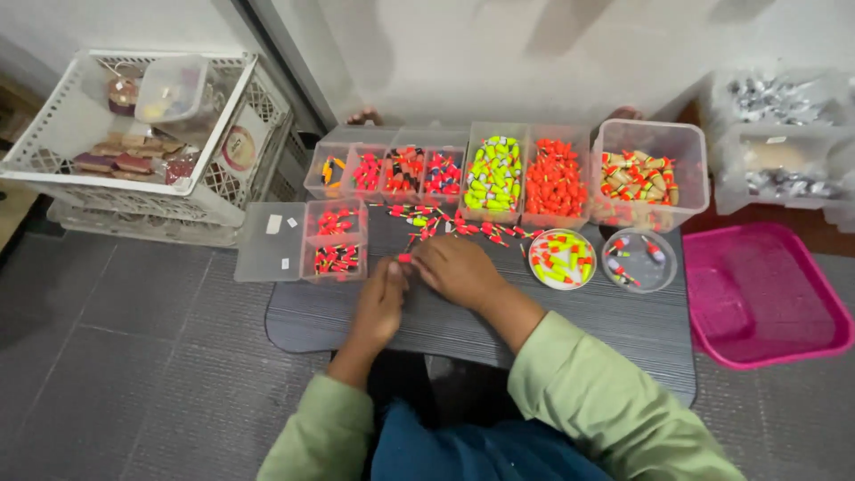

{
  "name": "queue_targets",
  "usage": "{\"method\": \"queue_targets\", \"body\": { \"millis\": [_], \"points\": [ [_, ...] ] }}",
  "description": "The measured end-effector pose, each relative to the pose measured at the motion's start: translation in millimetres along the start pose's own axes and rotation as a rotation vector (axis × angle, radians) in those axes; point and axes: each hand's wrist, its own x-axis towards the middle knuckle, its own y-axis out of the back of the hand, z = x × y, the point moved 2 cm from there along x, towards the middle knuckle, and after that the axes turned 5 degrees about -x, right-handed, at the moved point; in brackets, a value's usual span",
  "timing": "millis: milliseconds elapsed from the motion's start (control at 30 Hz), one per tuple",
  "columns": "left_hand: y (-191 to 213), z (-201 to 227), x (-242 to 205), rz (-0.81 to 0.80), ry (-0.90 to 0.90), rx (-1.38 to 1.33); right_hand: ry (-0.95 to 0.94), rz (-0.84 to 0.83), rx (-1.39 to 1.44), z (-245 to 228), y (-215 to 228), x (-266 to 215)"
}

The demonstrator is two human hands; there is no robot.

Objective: Assembling fishing floats by manually inserting stems into float bodies from various sorted containers.

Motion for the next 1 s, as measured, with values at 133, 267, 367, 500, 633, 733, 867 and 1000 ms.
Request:
{"method": "queue_targets", "body": {
  "millis": [133, 267, 367, 500, 633, 733, 867, 1000],
  "points": [
    [-9.2, -36.2, 27.4, -0.065, -0.025, -0.314, 0.075, 0.032, -0.017, -7.2, 9.9, 11.6],
    [-4.0, -16.4, 33.9, -0.219, 0.157, -0.682, 0.063, 0.052, -0.119, -6.4, 7.0, 4.7],
    [4.5, -13.4, 41.4, -0.392, 0.121, -0.501, 0.05, -0.032, -0.146, -2.7, 8.7, 0.2],
    [15.3, 10.8, 38.0, -0.471, -0.114, -0.178, 0.095, -0.142, -0.136, -7.2, 19.1, -10.1],
    [8.9, 12.9, 45.0, -0.509, -0.352, 0.126, 0.067, -0.081, -0.001, -5.3, 16.9, -19.9],
    [12.9, 17.0, 43.4, -0.53, -0.252, 0.009, 0.02, -0.089, 0.021, -8.1, 26.1, -10.5],
    [25.0, 37.2, 50.8, -0.66, -0.214, -0.166, -0.009, -0.169, 0.026, -13.1, 38.6, 0.4],
    [25.8, 38.2, 53.6, -0.646, -0.173, -0.069, -0.072, -0.209, 0.123, -10.3, 36.0, 3.2]
  ]
}}
